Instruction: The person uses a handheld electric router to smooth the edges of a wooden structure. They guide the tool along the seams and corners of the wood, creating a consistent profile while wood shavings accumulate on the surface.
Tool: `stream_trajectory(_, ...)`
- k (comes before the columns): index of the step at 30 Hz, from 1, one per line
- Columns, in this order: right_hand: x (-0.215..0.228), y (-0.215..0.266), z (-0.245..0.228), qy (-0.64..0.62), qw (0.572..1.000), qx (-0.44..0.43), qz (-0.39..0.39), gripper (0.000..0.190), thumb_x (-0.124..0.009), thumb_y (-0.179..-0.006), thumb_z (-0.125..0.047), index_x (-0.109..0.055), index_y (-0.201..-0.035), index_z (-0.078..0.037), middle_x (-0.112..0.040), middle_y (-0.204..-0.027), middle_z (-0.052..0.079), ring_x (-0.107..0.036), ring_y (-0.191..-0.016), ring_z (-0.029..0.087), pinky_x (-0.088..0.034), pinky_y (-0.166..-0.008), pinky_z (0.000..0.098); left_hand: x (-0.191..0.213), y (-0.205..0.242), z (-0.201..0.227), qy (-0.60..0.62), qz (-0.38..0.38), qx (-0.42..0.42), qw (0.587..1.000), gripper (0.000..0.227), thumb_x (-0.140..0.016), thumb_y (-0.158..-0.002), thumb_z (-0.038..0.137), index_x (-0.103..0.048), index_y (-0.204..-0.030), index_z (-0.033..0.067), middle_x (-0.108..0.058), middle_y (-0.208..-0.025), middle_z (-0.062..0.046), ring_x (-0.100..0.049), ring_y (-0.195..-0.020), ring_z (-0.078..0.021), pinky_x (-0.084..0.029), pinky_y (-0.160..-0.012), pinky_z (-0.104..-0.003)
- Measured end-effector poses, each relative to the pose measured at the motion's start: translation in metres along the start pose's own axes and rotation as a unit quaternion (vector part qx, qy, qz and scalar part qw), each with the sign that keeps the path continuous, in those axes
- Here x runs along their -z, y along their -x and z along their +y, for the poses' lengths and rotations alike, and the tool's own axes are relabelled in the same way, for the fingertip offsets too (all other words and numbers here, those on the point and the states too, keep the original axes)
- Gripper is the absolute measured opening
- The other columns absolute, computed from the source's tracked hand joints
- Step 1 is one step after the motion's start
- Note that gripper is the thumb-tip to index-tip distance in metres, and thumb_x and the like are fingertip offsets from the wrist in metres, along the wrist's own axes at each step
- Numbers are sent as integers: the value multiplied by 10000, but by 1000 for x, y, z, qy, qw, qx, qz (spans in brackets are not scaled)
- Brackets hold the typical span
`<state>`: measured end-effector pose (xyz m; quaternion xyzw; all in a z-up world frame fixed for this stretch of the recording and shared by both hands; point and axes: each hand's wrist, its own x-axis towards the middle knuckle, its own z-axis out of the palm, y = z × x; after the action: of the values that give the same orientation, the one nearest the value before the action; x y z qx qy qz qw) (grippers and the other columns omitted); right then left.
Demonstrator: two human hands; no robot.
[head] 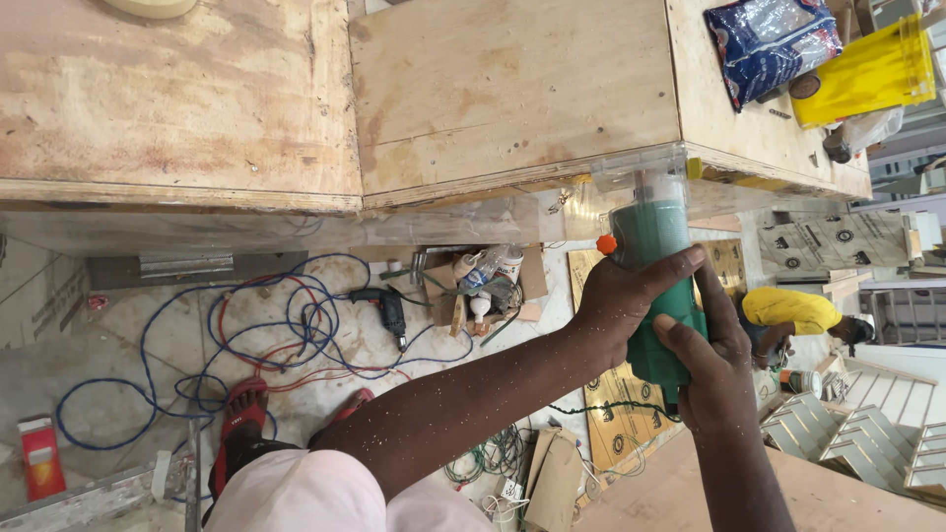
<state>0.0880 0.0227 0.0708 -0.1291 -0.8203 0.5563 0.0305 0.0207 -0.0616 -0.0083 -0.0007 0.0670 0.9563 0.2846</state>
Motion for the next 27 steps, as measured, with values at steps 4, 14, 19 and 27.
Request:
stream_trajectory(4,-5,0,1,-7,1000,10,-7,836,-617,-850,-17,-322,-1632,-14,-552,-1423,154,-602,-1250,216,-526,-995,351,0,2,4,-4,8,-4,1000,480,-836,-853,354,-658,-1142,15,-689,-951,-70,-700,-786,-143,-597,-686,-300)
stream_trajectory(14,-19,2,1,19,999,32,-14,810,-634,-858,-18,-352,-1617,-24,-566,-1423,149,-603,-1243,198,-521,-997,334,6,9,13,3,6,20,1000,485,-811,-857,344,-637,-1153,2,-684,-917,-79,-710,-737,-159,-621,-662,-311)
stream_trajectory(19,-23,3,2,36,999,17,-5,823,-643,-843,-35,-360,-1616,-36,-585,-1395,160,-615,-1210,200,-528,-972,336,11,9,15,-16,17,14,1000,507,-814,-852,350,-640,-1148,-22,-690,-906,-97,-716,-727,-173,-625,-651,-315)
stream_trajectory(27,-30,4,4,63,998,8,10,835,-654,-824,-46,-361,-1605,-57,-587,-1392,152,-620,-1191,195,-536,-949,333,18,11,16,-24,21,22,999,509,-806,-844,372,-653,-1151,-4,-698,-910,-92,-723,-730,-171,-626,-650,-313)
